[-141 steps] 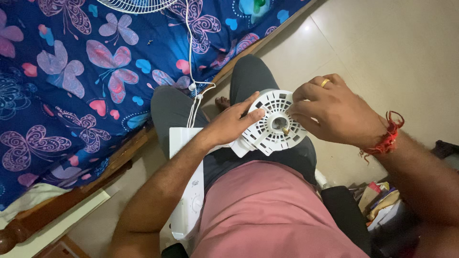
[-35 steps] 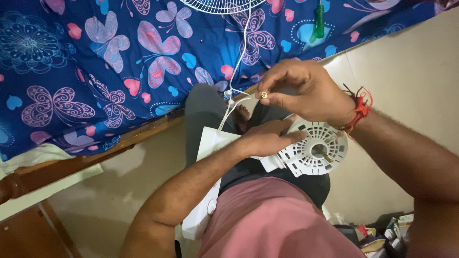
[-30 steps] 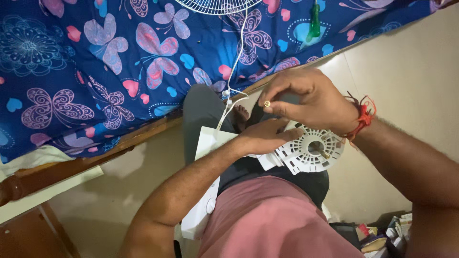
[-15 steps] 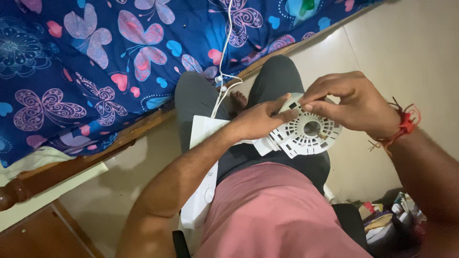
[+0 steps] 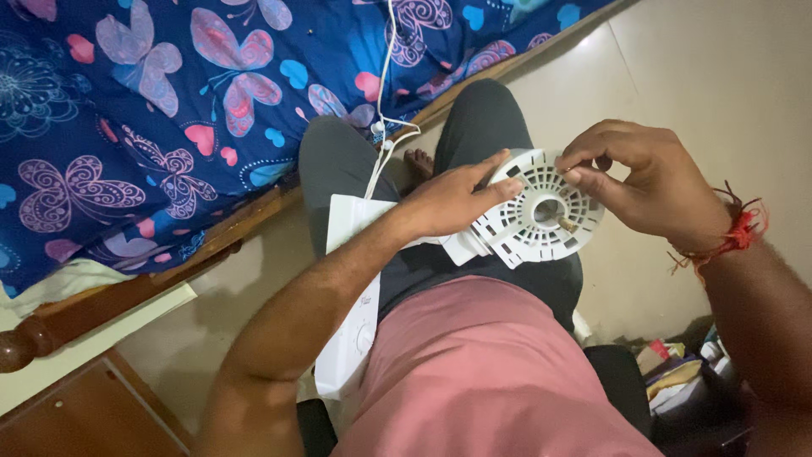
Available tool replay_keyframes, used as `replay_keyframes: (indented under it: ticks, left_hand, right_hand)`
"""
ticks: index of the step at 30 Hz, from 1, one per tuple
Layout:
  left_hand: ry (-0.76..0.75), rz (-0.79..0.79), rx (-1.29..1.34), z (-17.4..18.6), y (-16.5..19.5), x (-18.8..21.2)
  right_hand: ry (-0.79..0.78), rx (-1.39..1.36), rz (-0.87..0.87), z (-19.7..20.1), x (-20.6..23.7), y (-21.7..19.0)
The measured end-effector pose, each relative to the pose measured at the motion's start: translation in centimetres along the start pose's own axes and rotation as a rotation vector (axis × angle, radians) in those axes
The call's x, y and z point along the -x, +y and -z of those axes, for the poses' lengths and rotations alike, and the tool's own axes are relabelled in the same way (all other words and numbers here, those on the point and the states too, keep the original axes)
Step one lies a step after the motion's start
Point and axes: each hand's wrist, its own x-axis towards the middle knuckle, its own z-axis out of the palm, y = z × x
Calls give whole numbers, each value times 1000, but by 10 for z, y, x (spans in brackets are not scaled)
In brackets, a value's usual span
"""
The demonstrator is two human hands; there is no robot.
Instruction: The person uses a screwdriver to loosen and remove screws from the rear hub of a white electric fan. They then detach the fan head from the stand and continue to unscrew the central hub nut while holding the fan head on their lap.
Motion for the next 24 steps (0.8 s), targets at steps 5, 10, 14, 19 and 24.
replay_keyframes:
  ticks: [5,10,14,19,24]
  left_hand:
    - [-10,-2,-10,-2,1,-1]
    - [-14,-10,-21,-3,-3,-3]
    - [-20,-8,-22,-2,-5,-6]
    - [-71,-24,130,1,-8,-12]
    - [-159,-50,244,9,-13,-19]
  right_hand:
    - [5,-26,38,-4,9,0]
    - [-5,33,48,-5,7,0]
    - [-12,50,59,-4,6,-1]
    - [-23,132,45,-3,4,0]
    - [6,76,39,-10,-1,7]
